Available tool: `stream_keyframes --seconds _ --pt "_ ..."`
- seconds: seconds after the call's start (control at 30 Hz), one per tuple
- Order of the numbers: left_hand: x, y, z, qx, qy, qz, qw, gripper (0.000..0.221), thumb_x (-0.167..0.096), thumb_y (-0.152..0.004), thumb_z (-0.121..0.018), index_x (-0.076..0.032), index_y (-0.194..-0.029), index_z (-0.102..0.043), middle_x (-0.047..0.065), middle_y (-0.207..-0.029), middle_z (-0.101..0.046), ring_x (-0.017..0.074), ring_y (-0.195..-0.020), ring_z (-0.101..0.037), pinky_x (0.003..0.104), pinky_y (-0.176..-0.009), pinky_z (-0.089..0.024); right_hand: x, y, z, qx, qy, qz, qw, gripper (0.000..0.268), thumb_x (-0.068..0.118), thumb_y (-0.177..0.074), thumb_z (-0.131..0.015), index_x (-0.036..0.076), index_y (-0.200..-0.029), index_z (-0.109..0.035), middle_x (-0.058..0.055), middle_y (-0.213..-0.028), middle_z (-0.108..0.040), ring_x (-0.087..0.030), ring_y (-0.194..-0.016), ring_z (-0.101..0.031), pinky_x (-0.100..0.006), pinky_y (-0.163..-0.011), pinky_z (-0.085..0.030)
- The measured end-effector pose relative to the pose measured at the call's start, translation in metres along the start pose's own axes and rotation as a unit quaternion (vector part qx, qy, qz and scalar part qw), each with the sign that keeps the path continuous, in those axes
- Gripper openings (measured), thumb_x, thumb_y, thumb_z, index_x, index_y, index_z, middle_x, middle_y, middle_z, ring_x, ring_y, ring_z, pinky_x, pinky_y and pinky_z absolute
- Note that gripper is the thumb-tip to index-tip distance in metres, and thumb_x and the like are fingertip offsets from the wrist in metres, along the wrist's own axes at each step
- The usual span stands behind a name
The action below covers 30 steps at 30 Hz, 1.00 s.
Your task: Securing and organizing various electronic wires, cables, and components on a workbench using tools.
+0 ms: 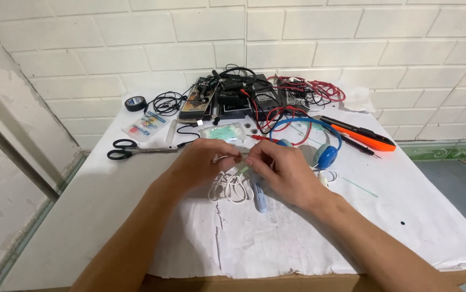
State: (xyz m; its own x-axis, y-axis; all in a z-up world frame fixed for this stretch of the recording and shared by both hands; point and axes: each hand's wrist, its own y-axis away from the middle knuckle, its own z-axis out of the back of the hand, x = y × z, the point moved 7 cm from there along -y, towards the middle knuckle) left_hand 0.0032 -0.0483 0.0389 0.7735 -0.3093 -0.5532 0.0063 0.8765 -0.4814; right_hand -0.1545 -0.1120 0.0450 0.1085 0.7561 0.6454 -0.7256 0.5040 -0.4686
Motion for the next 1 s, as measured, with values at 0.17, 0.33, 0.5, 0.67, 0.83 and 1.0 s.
stream_keyframes --seconds 0.17,0.33,0.5,0.67,0.83,1.0 --pt "0.001 -0.005 0.009 -0.029 0.099 -0.002 0.995 0.015 -0.024 -0.091 -0.074 -0.017 -0.102 -0.081 0.004 -0.081 -0.079 0.0162 -0.08 -0.072 0.031 -0.086 -0.055 0.003 0.0 0.006 -0.03 -0.006 0.012 0.999 0.023 0.014 -0.094 -0.069 0.007 -0.115 -0.067 -0.013 -0.077 -0.073 -0.026 -0.068 -0.069 -0.038 -0.062 -0.057" --pt "-0.002 -0.005 -0.009 0.073 0.29 0.061 0.952 0.024 -0.023 -0.109 -0.046 -0.01 -0.117 -0.065 0.014 -0.099 -0.078 0.0237 -0.094 -0.075 0.043 -0.097 -0.055 0.006 0.001 0.016 -0.075 -0.013 0.016 0.997 0.026 0.01 -0.092 -0.07 0.008 -0.118 -0.068 -0.012 -0.081 -0.075 -0.026 -0.069 -0.071 -0.038 -0.063 -0.058" --pt "-0.011 -0.001 -0.017 0.13 0.336 0.064 0.931 0.026 -0.023 -0.102 -0.063 -0.004 -0.114 -0.075 0.009 -0.084 -0.07 0.0224 -0.085 -0.072 0.039 -0.087 -0.054 0.003 0.002 0.021 -0.119 -0.049 -0.011 0.992 0.022 0.007 -0.091 -0.074 0.008 -0.112 -0.07 -0.011 -0.081 -0.077 -0.023 -0.067 -0.068 -0.035 -0.064 -0.057" --pt "0.023 -0.007 0.003 -0.011 0.196 0.127 0.972 0.024 -0.028 -0.096 -0.069 -0.011 -0.11 -0.079 0.007 -0.094 -0.076 0.0184 -0.086 -0.071 0.036 -0.088 -0.054 0.045 0.014 0.044 -0.048 0.126 -0.146 0.98 0.026 0.036 -0.092 -0.068 0.012 -0.098 -0.076 -0.014 -0.082 -0.076 -0.032 -0.077 -0.071 -0.043 -0.068 -0.056" --pt "0.023 -0.005 0.01 -0.053 -0.157 0.121 0.979 0.05 -0.035 -0.091 -0.072 -0.031 -0.14 -0.064 -0.002 -0.111 -0.077 0.0151 -0.094 -0.077 0.043 -0.087 -0.048 0.025 0.054 0.012 0.133 0.35 -0.305 0.876 0.051 0.079 -0.08 -0.065 0.029 -0.092 -0.07 0.005 -0.099 -0.074 -0.026 -0.094 -0.071 -0.045 -0.081 -0.054" --pt "-0.031 -0.012 0.009 -0.029 -0.188 -0.048 0.981 0.041 -0.019 -0.087 -0.077 -0.015 -0.128 -0.072 0.008 -0.09 -0.066 0.0234 -0.085 -0.06 0.041 -0.078 -0.049 0.026 0.055 0.009 0.09 0.311 -0.283 0.903 0.049 0.054 -0.08 -0.064 0.043 -0.127 -0.06 0.011 -0.094 -0.077 -0.03 -0.094 -0.071 -0.051 -0.082 -0.057"
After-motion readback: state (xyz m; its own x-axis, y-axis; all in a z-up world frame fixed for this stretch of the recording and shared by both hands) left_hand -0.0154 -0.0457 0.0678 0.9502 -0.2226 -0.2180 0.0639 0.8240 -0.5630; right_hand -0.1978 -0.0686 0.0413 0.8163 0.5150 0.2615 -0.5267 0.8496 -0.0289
